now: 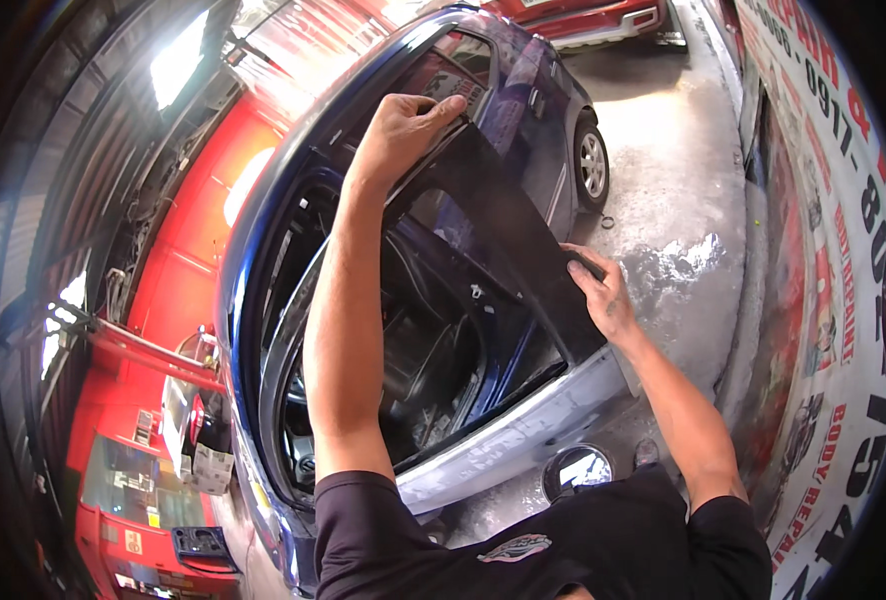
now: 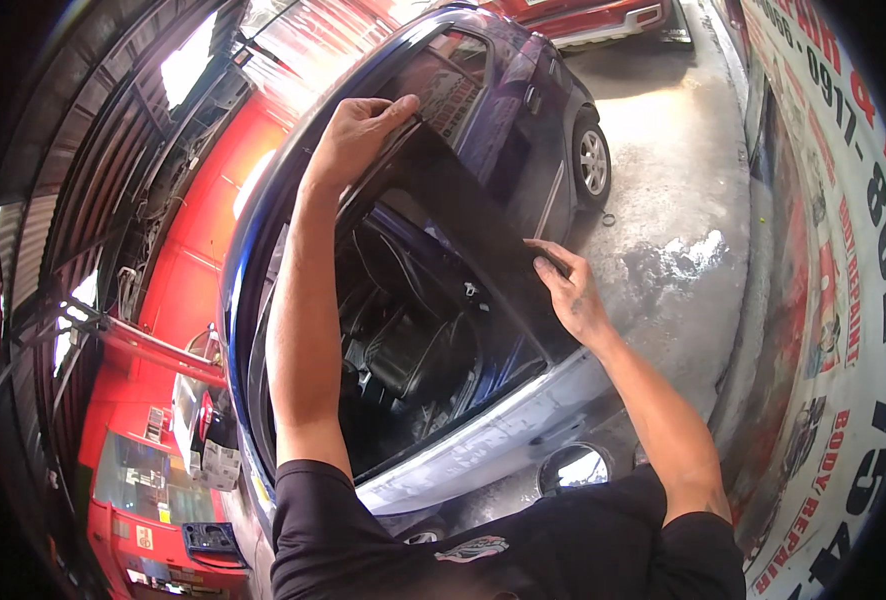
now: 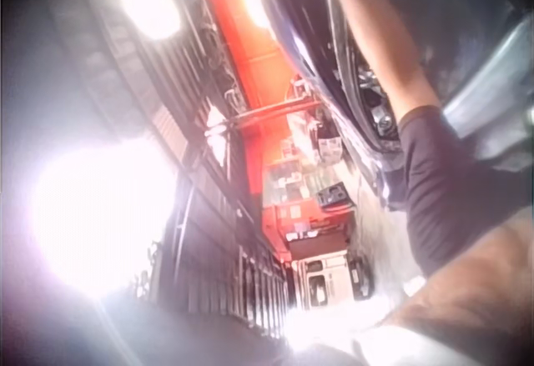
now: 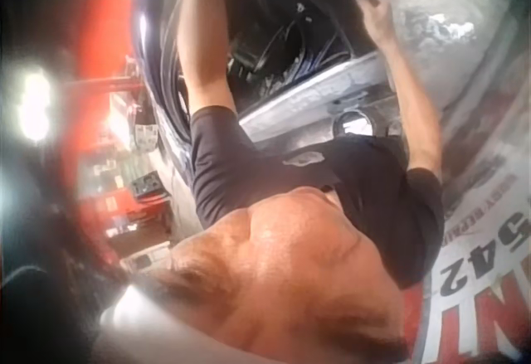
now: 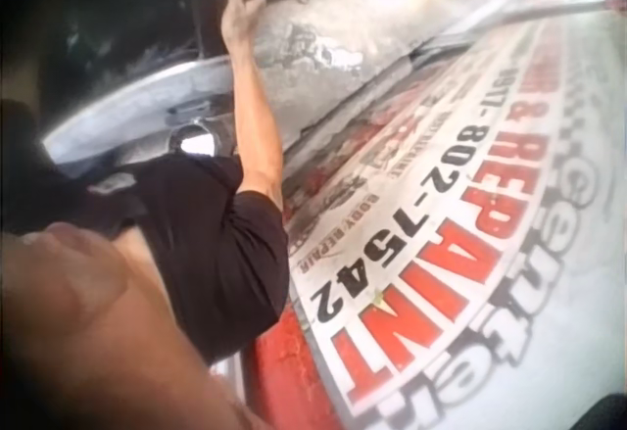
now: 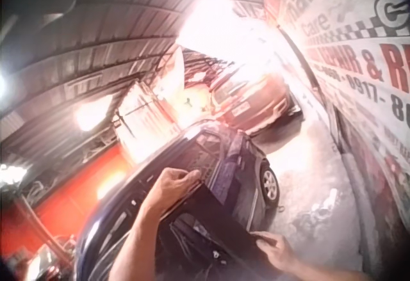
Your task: Sand and prepare a car door frame for painting using sandpaper, water, and a hammer.
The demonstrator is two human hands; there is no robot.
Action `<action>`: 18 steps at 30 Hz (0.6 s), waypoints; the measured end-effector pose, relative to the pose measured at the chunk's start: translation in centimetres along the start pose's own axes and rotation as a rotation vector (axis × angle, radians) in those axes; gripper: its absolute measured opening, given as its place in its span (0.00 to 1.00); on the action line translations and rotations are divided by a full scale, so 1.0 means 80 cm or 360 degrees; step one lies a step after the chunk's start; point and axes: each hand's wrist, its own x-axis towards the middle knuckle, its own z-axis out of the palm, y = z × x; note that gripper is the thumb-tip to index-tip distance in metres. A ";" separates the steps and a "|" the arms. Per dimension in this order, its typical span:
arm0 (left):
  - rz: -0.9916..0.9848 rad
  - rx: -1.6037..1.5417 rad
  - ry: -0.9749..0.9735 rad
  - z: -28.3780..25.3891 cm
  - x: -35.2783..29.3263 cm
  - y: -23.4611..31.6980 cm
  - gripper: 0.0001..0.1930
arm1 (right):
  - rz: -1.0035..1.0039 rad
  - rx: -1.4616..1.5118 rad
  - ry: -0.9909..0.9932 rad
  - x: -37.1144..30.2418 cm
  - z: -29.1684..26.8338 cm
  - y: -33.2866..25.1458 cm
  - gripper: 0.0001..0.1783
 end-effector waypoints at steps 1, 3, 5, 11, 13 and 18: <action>-0.0011 0.0004 -0.0084 -0.007 -0.006 0.001 0.24 | -0.0006 0.0046 -0.0013 0.000 0.000 0.000 0.21; -0.0026 0.0010 -0.0163 -0.021 -0.018 -0.004 0.22 | -0.0010 0.0094 -0.0032 0.000 -0.001 -0.001 0.21; 0.0062 0.0000 -0.0251 -0.030 -0.031 -0.016 0.20 | -0.0161 -0.0226 0.0152 0.001 -0.008 -0.002 0.19; 0.0721 0.0452 0.0988 0.032 -0.134 -0.003 0.13 | -0.0170 0.0212 0.0320 0.017 -0.032 -0.073 0.15; 0.0750 0.0301 0.0843 0.065 -0.177 0.009 0.13 | -0.0189 0.0167 0.0168 0.015 -0.023 -0.104 0.14; 0.0052 -0.0637 0.0197 0.139 -0.230 0.012 0.18 | -0.0071 0.0047 -0.0165 0.001 0.008 -0.145 0.15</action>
